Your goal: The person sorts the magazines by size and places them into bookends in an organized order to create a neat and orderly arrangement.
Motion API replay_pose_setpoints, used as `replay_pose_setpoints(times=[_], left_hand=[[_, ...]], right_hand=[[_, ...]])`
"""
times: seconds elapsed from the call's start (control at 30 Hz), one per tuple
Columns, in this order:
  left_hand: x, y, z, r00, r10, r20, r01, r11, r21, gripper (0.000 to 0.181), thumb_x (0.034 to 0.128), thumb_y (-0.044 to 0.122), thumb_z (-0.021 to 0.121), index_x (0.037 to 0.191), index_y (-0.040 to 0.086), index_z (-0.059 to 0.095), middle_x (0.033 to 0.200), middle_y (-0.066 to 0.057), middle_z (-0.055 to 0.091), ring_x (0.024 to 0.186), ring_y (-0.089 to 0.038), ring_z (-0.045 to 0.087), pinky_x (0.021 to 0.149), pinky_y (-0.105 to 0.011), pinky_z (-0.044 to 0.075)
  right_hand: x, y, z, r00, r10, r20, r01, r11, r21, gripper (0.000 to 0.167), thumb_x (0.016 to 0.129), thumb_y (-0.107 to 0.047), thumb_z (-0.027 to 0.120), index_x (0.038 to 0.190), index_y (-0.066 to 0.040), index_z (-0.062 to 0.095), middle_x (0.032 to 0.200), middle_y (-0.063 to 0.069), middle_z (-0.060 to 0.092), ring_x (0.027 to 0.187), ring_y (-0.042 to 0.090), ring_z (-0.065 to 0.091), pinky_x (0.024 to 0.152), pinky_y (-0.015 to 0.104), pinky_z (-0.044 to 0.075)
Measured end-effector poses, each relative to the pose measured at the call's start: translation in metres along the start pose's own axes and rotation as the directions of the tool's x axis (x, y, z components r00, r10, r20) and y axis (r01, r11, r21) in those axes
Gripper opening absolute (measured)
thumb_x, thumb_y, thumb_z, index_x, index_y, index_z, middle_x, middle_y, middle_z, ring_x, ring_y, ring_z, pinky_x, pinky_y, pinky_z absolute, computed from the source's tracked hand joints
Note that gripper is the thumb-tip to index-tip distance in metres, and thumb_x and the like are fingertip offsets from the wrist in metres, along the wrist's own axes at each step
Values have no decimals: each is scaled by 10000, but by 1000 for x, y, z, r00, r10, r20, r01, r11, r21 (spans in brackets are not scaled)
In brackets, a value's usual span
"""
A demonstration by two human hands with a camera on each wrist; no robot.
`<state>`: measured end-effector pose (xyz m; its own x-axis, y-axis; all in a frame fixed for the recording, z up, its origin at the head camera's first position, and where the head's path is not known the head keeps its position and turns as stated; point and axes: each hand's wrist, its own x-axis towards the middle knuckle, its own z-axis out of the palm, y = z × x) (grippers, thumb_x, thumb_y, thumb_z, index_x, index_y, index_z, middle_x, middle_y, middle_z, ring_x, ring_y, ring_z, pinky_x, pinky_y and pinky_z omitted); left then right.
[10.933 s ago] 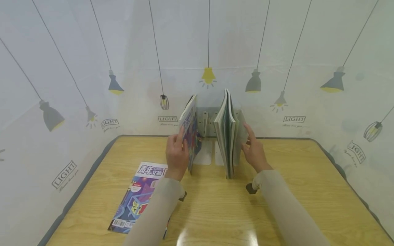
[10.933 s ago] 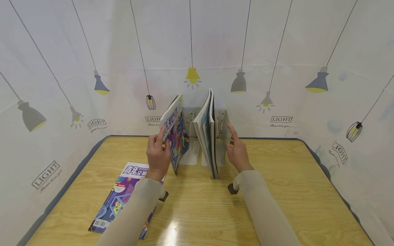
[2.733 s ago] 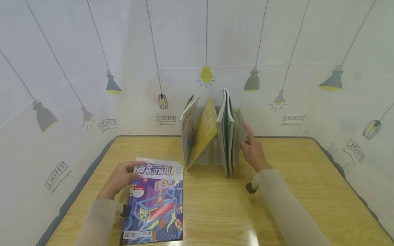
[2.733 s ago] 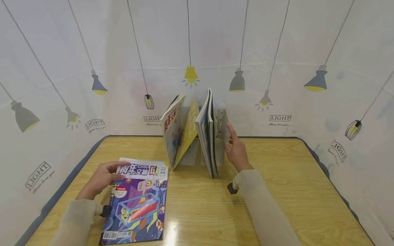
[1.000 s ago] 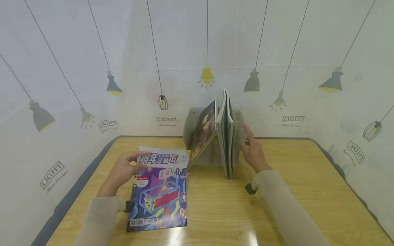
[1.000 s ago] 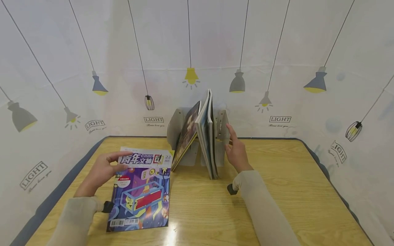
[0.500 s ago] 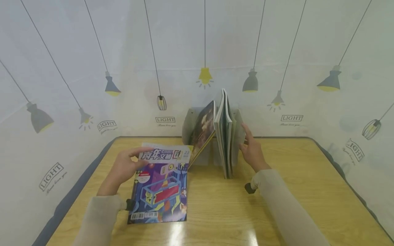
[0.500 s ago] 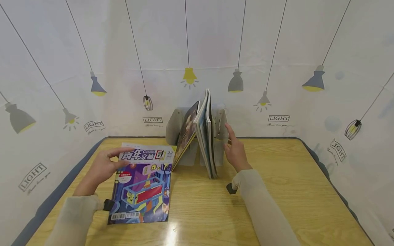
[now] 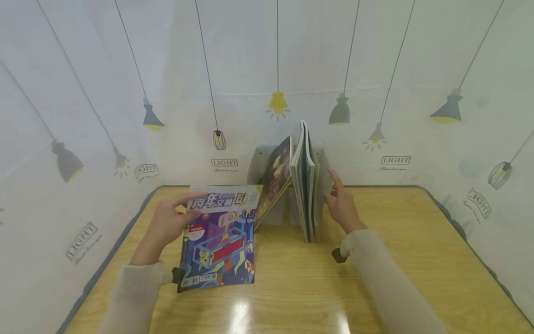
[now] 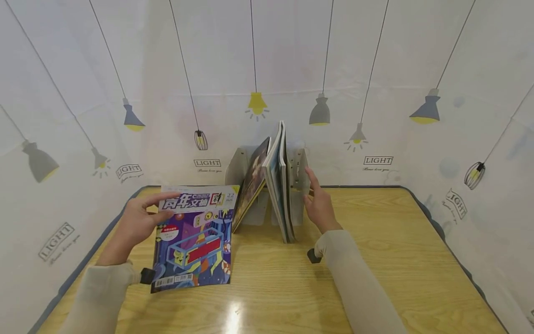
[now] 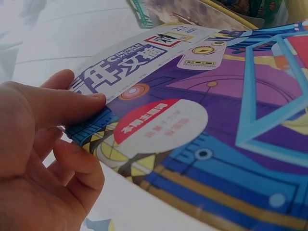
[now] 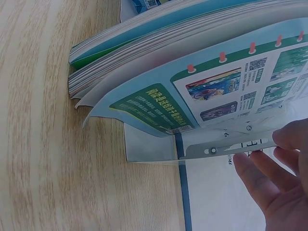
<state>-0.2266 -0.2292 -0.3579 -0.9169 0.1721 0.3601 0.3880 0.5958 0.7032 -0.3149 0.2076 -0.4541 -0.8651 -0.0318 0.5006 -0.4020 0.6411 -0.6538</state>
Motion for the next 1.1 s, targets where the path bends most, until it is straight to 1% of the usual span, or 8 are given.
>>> replay_pose_setpoints(times=[0.1,0.23,0.37,0.53,0.67,0.87,0.93,1.1], left_hand=[[0,6,-1,998,40,-39,-39,999,10,398,870,26,705,1232,190,691,1113,-108,698,793,-238,591,503,-281,503],[0,11,1,986,114,-118,-110,993,39,397,854,-1,715,1210,173,703,1115,-99,703,754,-204,582,456,-240,458],[-1,15,6,960,195,-200,-186,981,63,396,817,-39,737,1167,147,723,1090,-86,714,704,-160,585,386,-197,402],[0,19,10,919,282,-277,-263,959,104,422,758,-81,770,1123,127,740,1048,-74,726,710,-128,593,351,-169,360],[0,21,13,891,325,-317,-305,946,113,447,733,-101,780,1117,126,741,1022,-69,732,711,-111,603,347,-157,360],[-1,26,15,848,386,-364,-369,922,119,416,762,-71,777,1131,118,735,1051,-76,725,710,-98,594,360,-135,362],[-1,26,15,836,396,-379,-378,917,124,419,760,-70,781,1135,111,732,1063,-78,722,740,-104,607,379,-127,385],[-2,26,17,815,405,-414,-396,912,110,425,752,-82,782,1138,87,727,1090,-83,714,831,-123,639,433,-120,448]], right_hand=[[0,-1,-1,1000,4,5,-4,1000,0,887,883,81,620,1547,-321,193,1161,432,535,1072,495,583,821,553,538],[-1,-2,-1,1000,0,10,0,1000,3,876,886,79,616,1549,-307,194,1196,437,513,1069,503,580,815,563,536],[-1,-1,-1,1000,-5,13,4,1000,7,869,892,77,609,1552,-298,187,1234,433,493,1075,504,576,821,571,530],[0,-1,-1,1000,-1,10,1,1000,5,867,894,76,606,1552,-304,188,1243,426,493,1073,505,577,822,567,532],[-1,0,-1,1000,9,20,-9,1000,2,870,899,66,606,1552,-317,176,1234,421,504,1074,501,578,811,564,537],[-2,-1,-1,1000,7,22,-7,1000,-6,870,901,55,611,1552,-318,170,1205,421,520,1071,491,584,804,561,541],[-2,0,-1,1000,6,19,-6,1000,-7,871,900,54,613,1551,-322,174,1205,416,524,1069,487,587,806,558,541],[-1,1,0,1000,-1,0,1,1000,-13,872,894,58,615,1549,-325,185,1227,404,520,1058,484,594,809,561,539]])
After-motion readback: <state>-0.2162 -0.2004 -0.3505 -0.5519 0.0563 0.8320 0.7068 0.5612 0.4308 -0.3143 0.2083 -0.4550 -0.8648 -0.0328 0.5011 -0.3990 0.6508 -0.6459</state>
